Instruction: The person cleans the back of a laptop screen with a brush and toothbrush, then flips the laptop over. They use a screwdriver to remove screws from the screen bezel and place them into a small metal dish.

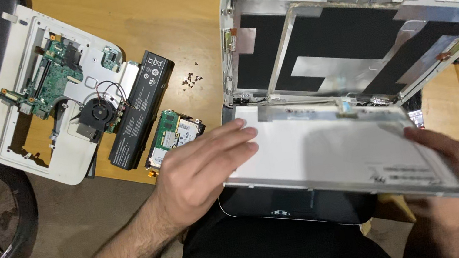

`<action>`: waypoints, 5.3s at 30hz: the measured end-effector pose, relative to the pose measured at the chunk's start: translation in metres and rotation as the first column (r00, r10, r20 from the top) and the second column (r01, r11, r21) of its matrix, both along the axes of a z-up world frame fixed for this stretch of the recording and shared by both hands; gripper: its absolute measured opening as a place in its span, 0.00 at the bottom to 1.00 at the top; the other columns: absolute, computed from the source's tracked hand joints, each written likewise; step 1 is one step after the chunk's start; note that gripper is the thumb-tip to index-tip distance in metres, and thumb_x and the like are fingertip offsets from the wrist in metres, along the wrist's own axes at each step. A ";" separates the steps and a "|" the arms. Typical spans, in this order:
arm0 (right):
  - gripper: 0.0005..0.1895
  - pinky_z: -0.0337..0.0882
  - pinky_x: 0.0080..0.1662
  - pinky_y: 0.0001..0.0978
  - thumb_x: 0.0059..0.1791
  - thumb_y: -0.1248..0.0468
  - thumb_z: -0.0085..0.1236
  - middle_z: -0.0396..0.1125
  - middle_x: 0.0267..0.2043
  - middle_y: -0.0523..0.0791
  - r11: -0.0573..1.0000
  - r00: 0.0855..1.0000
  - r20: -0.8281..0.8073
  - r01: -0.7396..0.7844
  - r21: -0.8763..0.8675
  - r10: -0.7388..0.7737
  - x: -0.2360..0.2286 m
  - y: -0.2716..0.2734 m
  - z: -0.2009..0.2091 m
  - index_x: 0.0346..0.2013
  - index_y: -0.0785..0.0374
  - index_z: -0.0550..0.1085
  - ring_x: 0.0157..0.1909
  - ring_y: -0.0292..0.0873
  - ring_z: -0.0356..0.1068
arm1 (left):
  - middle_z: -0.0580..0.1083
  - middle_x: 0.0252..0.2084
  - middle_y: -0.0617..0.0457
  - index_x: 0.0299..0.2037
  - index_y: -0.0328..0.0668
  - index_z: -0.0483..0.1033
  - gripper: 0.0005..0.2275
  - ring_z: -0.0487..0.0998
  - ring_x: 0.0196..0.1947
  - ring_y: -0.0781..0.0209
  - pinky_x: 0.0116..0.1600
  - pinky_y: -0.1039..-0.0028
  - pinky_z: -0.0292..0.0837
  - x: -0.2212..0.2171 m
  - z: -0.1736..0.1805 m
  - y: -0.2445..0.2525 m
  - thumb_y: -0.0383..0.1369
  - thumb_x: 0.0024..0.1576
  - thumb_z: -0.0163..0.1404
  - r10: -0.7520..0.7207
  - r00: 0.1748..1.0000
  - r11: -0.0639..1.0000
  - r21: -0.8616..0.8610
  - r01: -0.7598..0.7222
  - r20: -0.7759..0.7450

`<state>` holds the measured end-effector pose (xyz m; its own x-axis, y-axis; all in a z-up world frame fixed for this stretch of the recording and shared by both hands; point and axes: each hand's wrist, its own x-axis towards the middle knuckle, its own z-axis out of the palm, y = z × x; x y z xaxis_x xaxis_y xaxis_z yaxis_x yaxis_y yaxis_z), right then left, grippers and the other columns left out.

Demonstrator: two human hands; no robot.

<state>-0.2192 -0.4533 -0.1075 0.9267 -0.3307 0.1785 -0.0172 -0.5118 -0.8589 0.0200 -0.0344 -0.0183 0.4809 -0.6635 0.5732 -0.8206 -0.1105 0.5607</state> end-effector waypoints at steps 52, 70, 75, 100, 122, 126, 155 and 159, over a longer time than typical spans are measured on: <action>0.40 0.83 0.59 0.41 0.67 0.78 0.62 0.67 0.72 0.66 0.978 0.978 -0.018 0.209 -0.017 -0.209 0.133 0.058 0.070 0.89 0.74 0.50 0.65 0.53 0.73 | 0.78 0.78 0.45 0.83 0.38 0.68 0.22 0.77 0.80 0.50 0.84 0.59 0.70 0.032 -0.045 -0.068 0.35 0.81 0.40 0.278 0.641 0.926 0.021 -0.377 -0.715; 0.44 0.72 0.52 0.40 0.63 0.62 0.66 0.68 0.43 0.41 0.987 0.915 -0.390 0.048 -0.153 -0.105 0.065 0.066 0.114 0.93 0.61 0.60 0.41 0.40 0.69 | 0.81 0.79 0.48 0.83 0.41 0.73 0.24 0.81 0.79 0.56 0.83 0.62 0.73 -0.031 0.015 -0.013 0.29 0.77 0.41 0.230 0.474 0.964 0.133 -0.229 -0.850; 0.48 0.74 0.67 0.36 0.61 0.64 0.67 0.77 0.55 0.42 0.998 0.883 -0.466 0.042 -0.037 -0.054 0.021 0.079 0.091 0.95 0.63 0.58 0.49 0.36 0.74 | 0.79 0.82 0.51 0.85 0.38 0.71 0.25 0.76 0.82 0.61 0.84 0.70 0.65 -0.077 -0.015 0.013 0.32 0.78 0.42 0.167 0.467 0.973 0.069 -0.220 -0.868; 0.51 0.74 0.44 0.35 0.60 0.59 0.67 0.81 0.25 0.44 0.999 0.751 -0.661 -0.034 -0.042 -0.002 -0.049 0.110 0.062 0.98 0.51 0.56 0.28 0.41 0.73 | 0.65 0.94 0.61 0.91 0.49 0.60 0.32 0.82 0.49 0.69 0.54 0.73 0.76 -0.128 -0.076 0.055 0.34 0.74 0.52 0.352 0.374 0.935 0.309 -0.172 -0.858; 0.61 0.50 0.87 0.82 0.45 0.39 0.81 0.53 0.96 0.66 0.573 0.817 -0.315 -0.567 -0.592 0.483 0.063 0.132 0.057 0.86 0.66 0.71 0.96 0.73 0.46 | 0.66 0.39 0.69 0.98 0.66 0.42 0.49 0.61 0.34 0.74 0.48 0.84 0.67 -0.115 -0.089 0.063 0.19 0.69 0.54 0.099 0.312 0.993 0.116 0.038 -0.945; 0.62 0.39 0.89 0.79 0.50 0.36 0.74 0.49 0.97 0.63 0.573 0.776 -0.373 -0.628 -0.526 0.509 0.066 0.131 0.048 0.90 0.67 0.65 0.97 0.71 0.43 | 0.68 0.82 0.76 0.98 0.67 0.46 0.46 0.60 0.35 0.74 0.49 0.85 0.68 -0.116 -0.096 0.061 0.20 0.72 0.54 0.090 0.263 0.995 0.097 0.012 -0.960; 0.40 0.37 0.92 0.73 0.58 0.50 0.80 0.59 0.92 0.56 0.765 0.830 -0.126 -0.552 -0.332 0.543 0.042 0.101 0.029 0.78 0.68 0.77 0.96 0.57 0.50 | 0.65 0.91 0.37 0.88 0.34 0.63 0.45 0.64 0.90 0.35 0.91 0.39 0.52 -0.070 -0.058 -0.059 0.57 0.69 0.63 -0.083 0.996 0.828 0.558 0.063 0.011; 0.25 0.59 0.90 0.67 0.62 0.59 0.74 0.73 0.81 0.59 0.822 0.851 0.001 -0.508 -0.259 0.526 0.003 0.092 0.043 0.71 0.68 0.81 0.88 0.60 0.67 | 0.63 0.92 0.36 0.85 0.36 0.68 0.46 0.64 0.90 0.33 0.92 0.38 0.50 -0.072 -0.057 -0.063 0.63 0.65 0.65 -0.114 0.992 0.810 0.583 0.060 0.056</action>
